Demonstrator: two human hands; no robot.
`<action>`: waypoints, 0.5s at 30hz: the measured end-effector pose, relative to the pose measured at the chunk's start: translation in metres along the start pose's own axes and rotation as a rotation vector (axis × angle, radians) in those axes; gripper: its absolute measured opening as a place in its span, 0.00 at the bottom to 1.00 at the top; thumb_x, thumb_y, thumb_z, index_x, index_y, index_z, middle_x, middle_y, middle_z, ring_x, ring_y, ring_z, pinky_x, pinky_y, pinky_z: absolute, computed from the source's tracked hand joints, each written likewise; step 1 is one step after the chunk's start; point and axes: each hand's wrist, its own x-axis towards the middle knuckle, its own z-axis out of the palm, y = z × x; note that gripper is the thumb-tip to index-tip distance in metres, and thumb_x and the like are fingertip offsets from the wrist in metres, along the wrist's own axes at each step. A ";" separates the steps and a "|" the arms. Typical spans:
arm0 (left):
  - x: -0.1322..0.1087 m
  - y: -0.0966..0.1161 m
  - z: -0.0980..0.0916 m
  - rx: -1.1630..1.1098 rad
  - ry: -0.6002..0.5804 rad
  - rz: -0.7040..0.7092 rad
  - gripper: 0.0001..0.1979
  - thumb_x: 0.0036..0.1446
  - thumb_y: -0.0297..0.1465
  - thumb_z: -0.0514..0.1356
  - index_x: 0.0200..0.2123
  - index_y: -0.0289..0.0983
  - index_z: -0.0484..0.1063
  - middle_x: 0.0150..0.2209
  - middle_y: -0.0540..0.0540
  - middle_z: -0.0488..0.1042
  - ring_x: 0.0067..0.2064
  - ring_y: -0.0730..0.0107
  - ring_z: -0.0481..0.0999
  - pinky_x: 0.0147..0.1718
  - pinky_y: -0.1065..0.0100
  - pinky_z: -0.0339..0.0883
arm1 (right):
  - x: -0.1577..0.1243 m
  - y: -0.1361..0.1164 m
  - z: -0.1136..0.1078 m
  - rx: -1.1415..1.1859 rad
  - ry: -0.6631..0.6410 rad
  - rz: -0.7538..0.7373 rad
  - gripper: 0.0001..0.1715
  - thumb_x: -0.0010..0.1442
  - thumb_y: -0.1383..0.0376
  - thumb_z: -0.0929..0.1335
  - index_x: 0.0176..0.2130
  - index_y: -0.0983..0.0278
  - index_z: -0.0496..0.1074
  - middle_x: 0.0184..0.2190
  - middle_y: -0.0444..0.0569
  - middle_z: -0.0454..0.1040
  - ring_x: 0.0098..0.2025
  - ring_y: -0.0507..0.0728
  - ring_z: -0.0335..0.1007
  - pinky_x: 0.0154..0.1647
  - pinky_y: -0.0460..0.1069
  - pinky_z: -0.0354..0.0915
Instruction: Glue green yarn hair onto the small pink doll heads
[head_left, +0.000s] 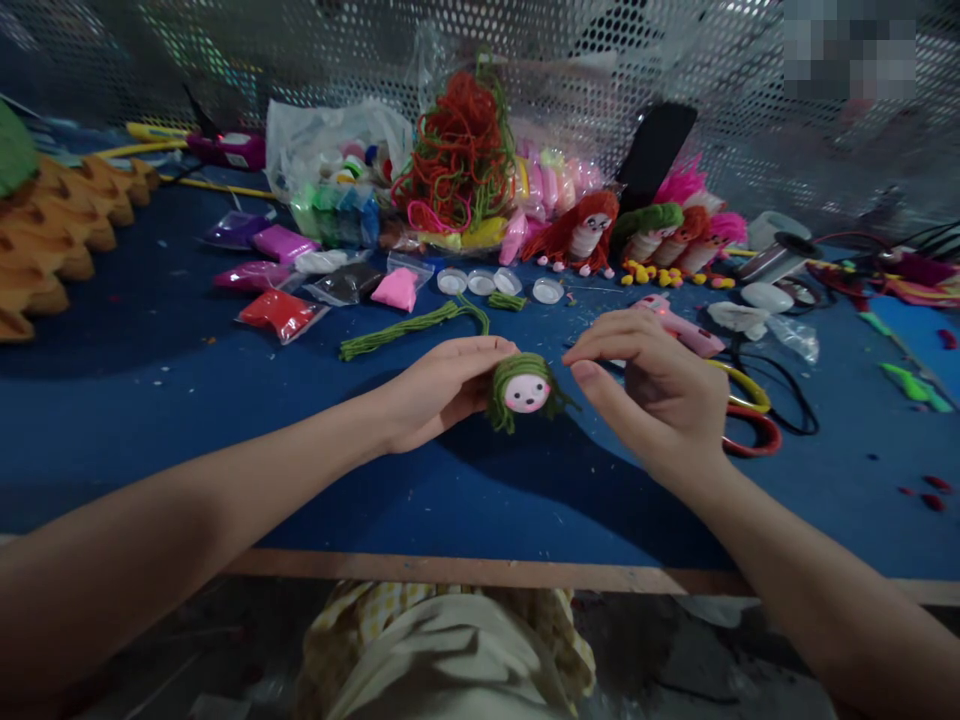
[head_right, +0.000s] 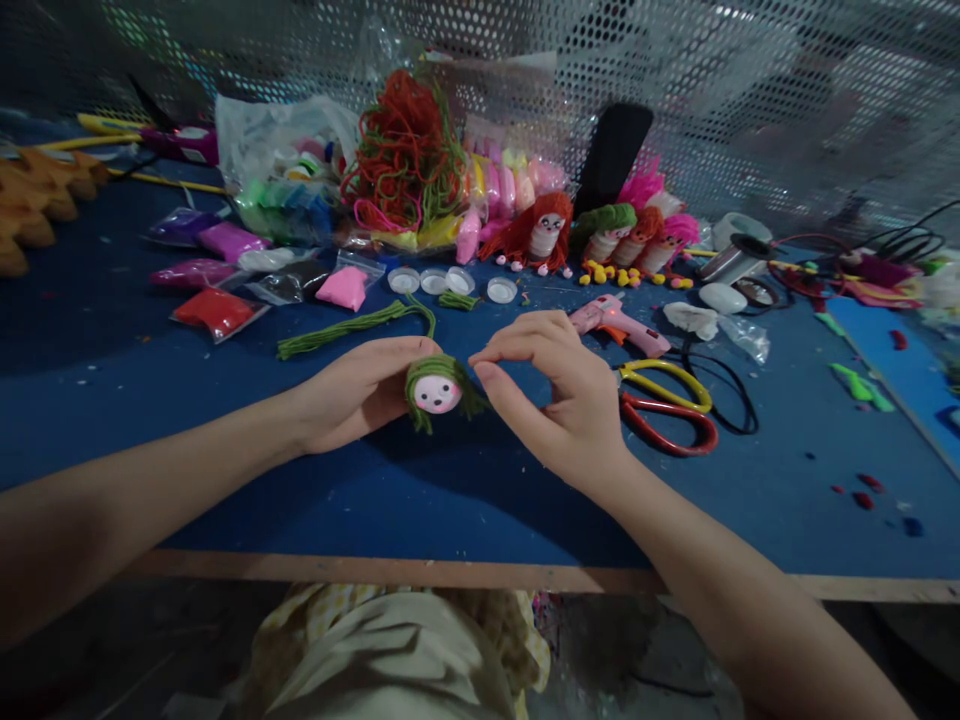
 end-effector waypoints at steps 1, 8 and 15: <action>0.000 -0.001 0.000 0.025 -0.008 0.004 0.09 0.57 0.33 0.67 0.29 0.33 0.74 0.28 0.51 0.72 0.29 0.77 0.70 0.29 0.74 0.63 | 0.000 0.001 0.001 0.038 0.017 0.029 0.05 0.62 0.69 0.70 0.37 0.58 0.75 0.33 0.47 0.78 0.38 0.58 0.74 0.44 0.58 0.71; -0.004 -0.001 0.004 0.169 0.019 0.012 0.11 0.57 0.35 0.66 0.28 0.34 0.72 0.27 0.52 0.71 0.29 0.78 0.67 0.31 0.74 0.59 | -0.002 0.006 0.002 0.105 0.167 0.108 0.07 0.67 0.67 0.67 0.34 0.60 0.69 0.28 0.44 0.70 0.33 0.54 0.70 0.37 0.52 0.67; -0.006 -0.003 0.004 0.268 -0.028 0.024 0.12 0.53 0.38 0.67 0.31 0.35 0.72 0.28 0.53 0.70 0.31 0.75 0.67 0.33 0.71 0.58 | -0.003 -0.006 0.000 0.189 -0.254 0.167 0.12 0.63 0.64 0.72 0.47 0.60 0.72 0.43 0.48 0.76 0.46 0.55 0.72 0.49 0.51 0.67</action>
